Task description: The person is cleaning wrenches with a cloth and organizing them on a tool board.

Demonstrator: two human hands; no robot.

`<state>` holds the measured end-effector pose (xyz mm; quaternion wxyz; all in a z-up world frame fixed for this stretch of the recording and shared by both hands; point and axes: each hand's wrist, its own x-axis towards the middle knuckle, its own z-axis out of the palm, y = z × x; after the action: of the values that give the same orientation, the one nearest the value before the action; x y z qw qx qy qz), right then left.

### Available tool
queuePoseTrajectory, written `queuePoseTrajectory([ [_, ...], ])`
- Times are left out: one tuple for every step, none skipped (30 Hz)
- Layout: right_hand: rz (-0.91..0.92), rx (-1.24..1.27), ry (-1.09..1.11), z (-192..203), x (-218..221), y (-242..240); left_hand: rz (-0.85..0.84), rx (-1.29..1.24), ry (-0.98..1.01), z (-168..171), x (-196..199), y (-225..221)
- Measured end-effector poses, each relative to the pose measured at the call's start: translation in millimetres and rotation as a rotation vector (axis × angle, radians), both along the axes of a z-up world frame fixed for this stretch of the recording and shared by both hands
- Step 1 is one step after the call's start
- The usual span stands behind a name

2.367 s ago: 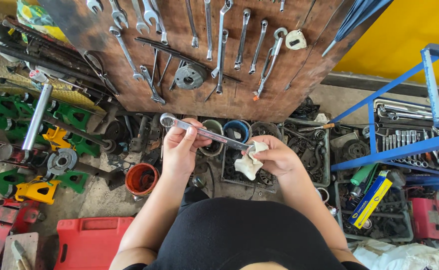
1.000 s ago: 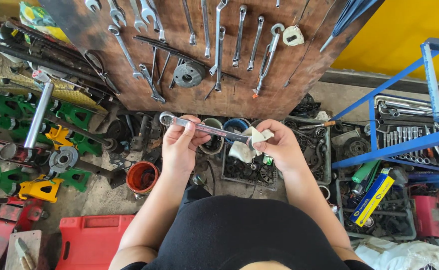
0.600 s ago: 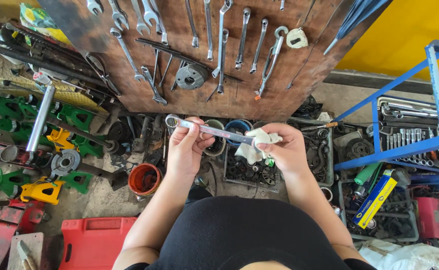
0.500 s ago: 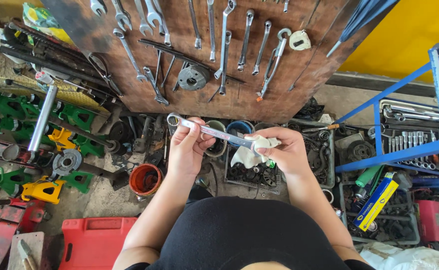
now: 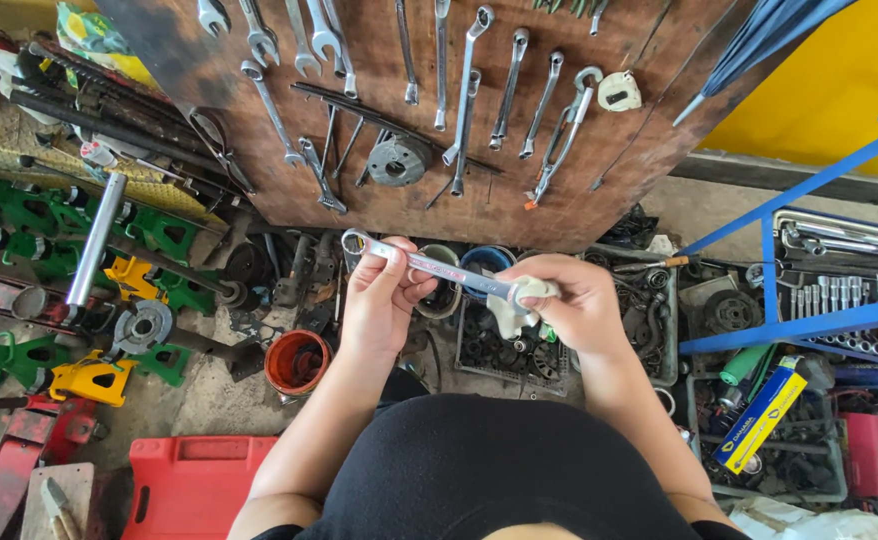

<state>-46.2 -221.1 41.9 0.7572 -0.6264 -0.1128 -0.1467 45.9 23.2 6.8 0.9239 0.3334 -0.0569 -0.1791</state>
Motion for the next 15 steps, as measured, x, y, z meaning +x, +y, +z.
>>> queuePoseTrajectory([
  [0.057,-0.080,0.064,0.4,1.0,-0.6,0.002,0.002,-0.001,-2.9,2.3,1.0],
  [0.112,-0.159,0.128,0.8,1.6,-1.5,0.003,0.005,-0.001,-5.8,4.4,1.7],
  [0.110,-0.159,0.128,-1.7,1.8,-1.8,0.001,0.005,0.000,-6.9,4.9,2.1],
  [0.057,-0.204,0.056,-4.2,2.3,-2.2,-0.003,0.001,-0.010,-8.1,5.5,2.4],
  [0.004,-0.249,-0.017,-6.7,2.7,-2.4,-0.007,-0.003,-0.020,-9.2,6.1,3.0],
  [0.005,-0.249,-0.017,-6.0,3.1,-1.1,-0.006,-0.003,-0.020,-6.9,7.1,2.9],
  [-0.029,-0.132,-0.013,-5.4,3.3,0.2,-0.010,0.000,-0.025,-4.6,8.0,2.8],
  [-0.062,-0.014,-0.006,-5.5,1.7,1.8,-0.015,0.003,-0.027,-3.2,6.9,3.1],
  [-0.061,-0.013,-0.002,-8.6,1.9,1.0,-0.014,0.004,-0.023,-1.5,5.4,4.3],
  [-0.057,0.014,0.004,-10.7,3.5,-1.1,-0.011,0.015,-0.022,0.8,5.6,4.2],
  [-0.052,0.041,0.010,-12.7,4.9,-3.2,-0.009,0.026,-0.021,3.4,5.7,4.1],
  [-0.052,0.040,0.009,-10.2,4.7,-2.2,-0.009,0.024,-0.021,2.0,6.2,4.1],
  [-0.029,0.014,0.075,-7.7,4.4,-1.3,-0.004,0.024,-0.023,0.6,6.6,4.0],
  [-0.007,-0.011,0.140,-5.7,4.1,0.0,0.000,0.025,-0.025,-0.8,7.2,4.3],
  [-0.007,-0.011,0.139,-13.7,2.8,-2.3,0.000,0.025,-0.025,-2.9,8.2,5.2],
])
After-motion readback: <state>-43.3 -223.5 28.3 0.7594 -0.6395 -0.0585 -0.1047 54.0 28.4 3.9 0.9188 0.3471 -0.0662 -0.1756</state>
